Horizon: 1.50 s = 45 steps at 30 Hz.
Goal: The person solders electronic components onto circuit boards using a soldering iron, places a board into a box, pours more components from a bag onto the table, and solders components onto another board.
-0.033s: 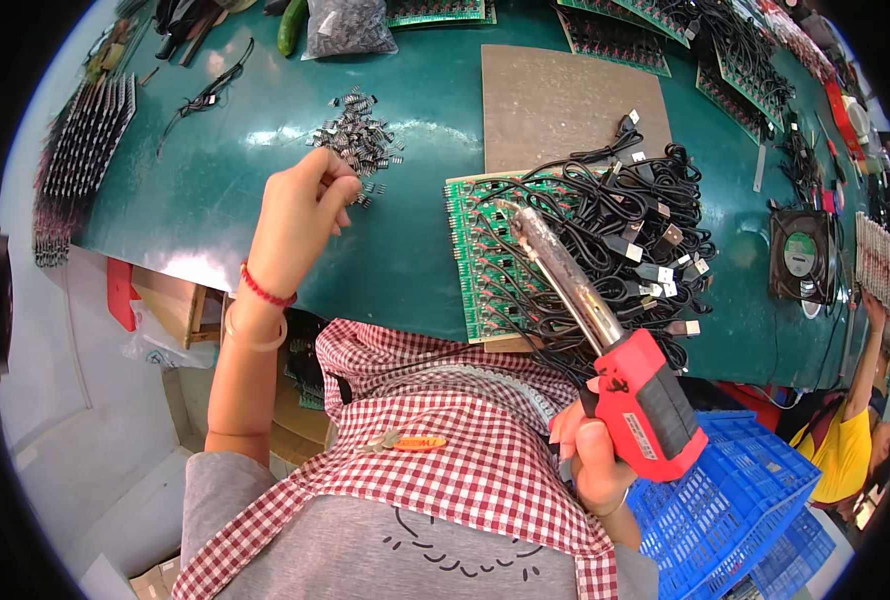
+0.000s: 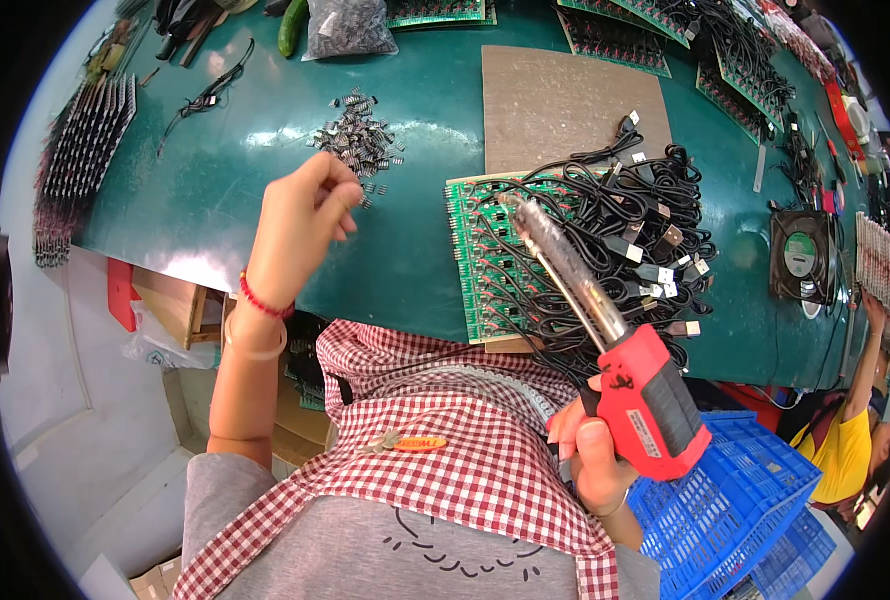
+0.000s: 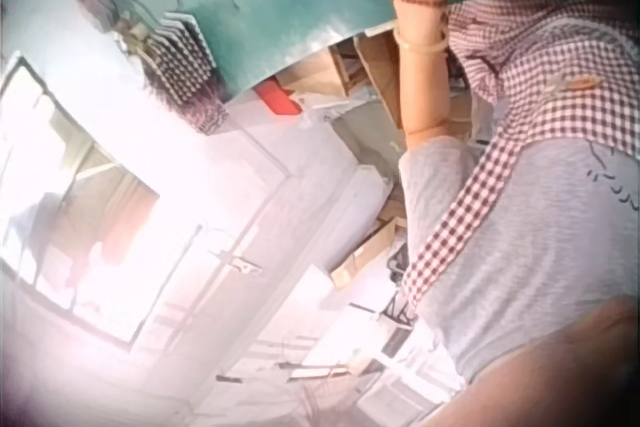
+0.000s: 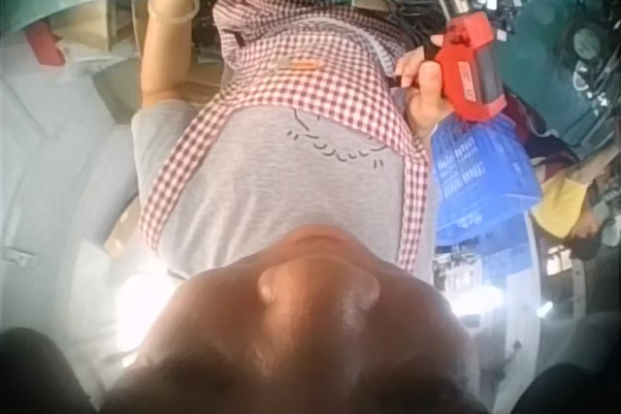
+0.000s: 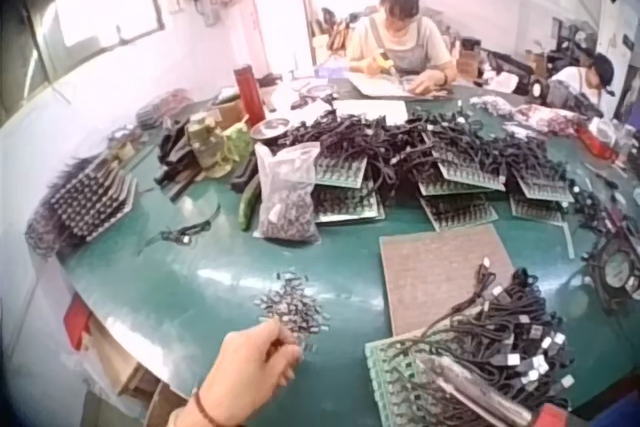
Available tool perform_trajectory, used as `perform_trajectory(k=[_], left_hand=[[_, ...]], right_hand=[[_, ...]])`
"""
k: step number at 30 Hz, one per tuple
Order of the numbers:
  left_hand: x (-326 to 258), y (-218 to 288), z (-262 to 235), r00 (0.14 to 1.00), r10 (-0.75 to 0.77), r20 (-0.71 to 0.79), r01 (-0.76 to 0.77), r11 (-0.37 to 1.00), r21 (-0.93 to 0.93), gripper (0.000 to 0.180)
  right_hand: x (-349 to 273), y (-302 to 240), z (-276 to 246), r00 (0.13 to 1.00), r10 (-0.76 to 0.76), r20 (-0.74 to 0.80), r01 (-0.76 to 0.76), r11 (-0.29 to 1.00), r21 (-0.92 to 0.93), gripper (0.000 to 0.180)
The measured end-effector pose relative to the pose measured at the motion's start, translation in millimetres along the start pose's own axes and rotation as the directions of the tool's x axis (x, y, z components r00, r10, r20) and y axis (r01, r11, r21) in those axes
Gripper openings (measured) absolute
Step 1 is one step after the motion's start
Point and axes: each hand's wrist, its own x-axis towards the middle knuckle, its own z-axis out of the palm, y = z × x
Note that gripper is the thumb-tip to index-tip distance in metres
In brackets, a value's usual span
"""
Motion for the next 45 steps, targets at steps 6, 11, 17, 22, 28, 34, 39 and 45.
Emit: perform_trajectory(k=[6,11,17,22,28,34,39,45], left_hand=[[-51.4,43.2,21.4,0.919,0.142,0.369,0.060,0.872,-0.486,0.006],[-82.3,68.2,39.3,0.823,0.533,0.198,-0.360,0.758,-0.544,0.012],[-88.0,67.0,47.0,0.857,0.453,0.246,-0.240,0.773,-0.587,0.016],[-90.6,69.5,46.4,0.808,0.151,0.570,0.325,0.693,-0.644,0.016],[-90.7,67.4,47.0,0.877,0.288,0.385,-0.011,0.812,-0.583,0.010],[-79.2,69.9,36.2,0.818,0.236,0.524,0.047,0.881,-0.470,0.003],[-39.8,33.7,34.1,0.744,-0.087,0.662,0.521,0.697,-0.494,0.007],[-21.5,10.8,44.3,0.748,-0.085,0.659,0.503,0.719,-0.479,0.013]], right_hand=[[21.7,-5.5,29.5,0.999,0.048,-0.021,-0.049,0.996,-0.070,0.038],[23.1,-6.9,34.2,0.988,0.124,0.088,-0.103,0.972,-0.212,0.045],[21.2,-10.5,33.1,0.983,0.145,0.111,-0.111,0.957,-0.268,0.045],[22.2,-9.1,30.8,0.987,0.125,0.106,-0.091,0.958,-0.273,0.047],[20.8,-7.9,34.6,0.993,0.113,0.041,-0.089,0.923,-0.374,0.044],[25.0,-7.7,25.1,0.952,0.169,0.257,-0.010,0.853,-0.522,0.041],[5.7,-3.5,11.6,0.999,0.044,-0.003,-0.043,0.950,-0.311,0.037],[-21.9,5.0,-14.7,0.986,0.162,-0.033,-0.165,0.948,-0.273,0.048]])
